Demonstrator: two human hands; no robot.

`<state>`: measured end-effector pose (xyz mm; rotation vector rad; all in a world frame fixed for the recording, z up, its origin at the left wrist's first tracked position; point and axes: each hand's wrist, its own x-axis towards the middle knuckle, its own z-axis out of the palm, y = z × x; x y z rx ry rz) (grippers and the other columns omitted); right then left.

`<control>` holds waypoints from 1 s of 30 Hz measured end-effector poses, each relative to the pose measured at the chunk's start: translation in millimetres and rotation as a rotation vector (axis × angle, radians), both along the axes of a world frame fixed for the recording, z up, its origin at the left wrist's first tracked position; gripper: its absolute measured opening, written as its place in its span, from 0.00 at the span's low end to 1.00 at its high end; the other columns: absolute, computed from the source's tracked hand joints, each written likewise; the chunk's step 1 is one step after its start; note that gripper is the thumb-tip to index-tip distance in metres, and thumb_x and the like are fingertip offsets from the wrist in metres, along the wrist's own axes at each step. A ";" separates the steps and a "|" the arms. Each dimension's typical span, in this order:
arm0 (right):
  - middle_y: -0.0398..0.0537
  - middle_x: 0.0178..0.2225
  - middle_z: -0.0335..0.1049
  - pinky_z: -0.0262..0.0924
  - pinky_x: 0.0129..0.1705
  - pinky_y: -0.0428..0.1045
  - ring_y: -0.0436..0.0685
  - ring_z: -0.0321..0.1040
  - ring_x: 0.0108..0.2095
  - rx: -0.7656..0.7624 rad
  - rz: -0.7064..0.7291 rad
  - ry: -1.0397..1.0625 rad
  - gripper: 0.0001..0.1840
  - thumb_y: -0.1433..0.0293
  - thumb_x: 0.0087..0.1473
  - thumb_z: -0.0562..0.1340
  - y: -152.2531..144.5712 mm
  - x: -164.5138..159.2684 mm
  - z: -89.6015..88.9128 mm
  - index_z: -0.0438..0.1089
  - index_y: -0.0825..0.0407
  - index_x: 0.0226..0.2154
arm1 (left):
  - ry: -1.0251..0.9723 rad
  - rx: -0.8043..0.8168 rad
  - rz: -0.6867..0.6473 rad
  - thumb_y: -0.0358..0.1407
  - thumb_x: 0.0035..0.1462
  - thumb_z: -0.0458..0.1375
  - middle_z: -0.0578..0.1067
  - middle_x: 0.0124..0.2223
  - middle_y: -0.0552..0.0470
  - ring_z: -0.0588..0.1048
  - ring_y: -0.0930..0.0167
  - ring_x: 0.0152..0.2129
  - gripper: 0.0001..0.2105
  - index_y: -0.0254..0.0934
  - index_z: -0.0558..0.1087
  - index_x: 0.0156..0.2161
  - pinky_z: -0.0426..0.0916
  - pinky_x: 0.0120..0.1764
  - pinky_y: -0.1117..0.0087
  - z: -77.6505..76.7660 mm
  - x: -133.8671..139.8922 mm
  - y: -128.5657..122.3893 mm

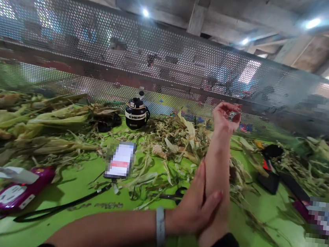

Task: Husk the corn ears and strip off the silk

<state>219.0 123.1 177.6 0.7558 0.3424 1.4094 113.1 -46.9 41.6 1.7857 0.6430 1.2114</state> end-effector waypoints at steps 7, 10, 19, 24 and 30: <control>0.41 0.24 0.67 0.55 0.24 0.47 0.50 0.61 0.22 0.157 0.246 0.374 0.16 0.77 0.46 0.60 -6.4 17.5 5.4 0.75 0.51 0.38 | -0.029 0.119 0.025 0.38 0.56 0.56 0.47 0.68 0.39 0.48 0.57 0.64 0.39 0.35 0.39 0.67 0.46 0.64 0.52 2.3 9.3 1.6; 0.43 0.25 0.69 0.56 0.23 0.47 0.51 0.65 0.24 0.123 0.319 0.612 0.15 0.79 0.46 0.58 -5.9 39.7 7.7 0.76 0.52 0.35 | 0.118 0.141 -0.151 0.36 0.61 0.49 0.49 0.67 0.40 0.49 0.61 0.64 0.32 0.36 0.41 0.67 0.51 0.63 0.55 -18.5 -12.6 -27.8; 0.35 0.16 0.57 0.51 0.15 0.43 0.46 0.54 0.14 -0.298 -0.189 -0.445 0.07 0.68 0.51 0.57 8.8 60.0 -28.2 0.70 0.52 0.30 | 0.231 -0.116 0.092 0.43 0.61 0.50 0.75 0.23 0.54 0.70 0.75 0.17 0.15 0.35 0.75 0.36 0.67 0.22 0.74 -11.2 -83.6 12.3; 0.34 0.14 0.55 0.51 0.15 0.41 0.44 0.53 0.13 -0.418 -0.260 -0.661 0.11 0.65 0.55 0.53 13.9 59.1 -46.5 0.65 0.53 0.27 | 0.231 0.064 0.301 0.36 0.62 0.49 0.78 0.39 0.48 0.75 0.69 0.36 0.13 0.38 0.71 0.48 0.70 0.43 0.65 -25.5 -111.0 40.2; 0.33 0.13 0.55 0.53 0.16 0.40 0.43 0.54 0.13 -0.418 -0.297 -0.823 0.12 0.66 0.55 0.53 23.4 56.4 -54.0 0.64 0.54 0.24 | 0.285 0.188 0.256 0.31 0.61 0.49 0.67 0.59 0.44 0.63 0.66 0.57 0.18 0.40 0.65 0.56 0.59 0.58 0.54 -40.8 -110.6 44.1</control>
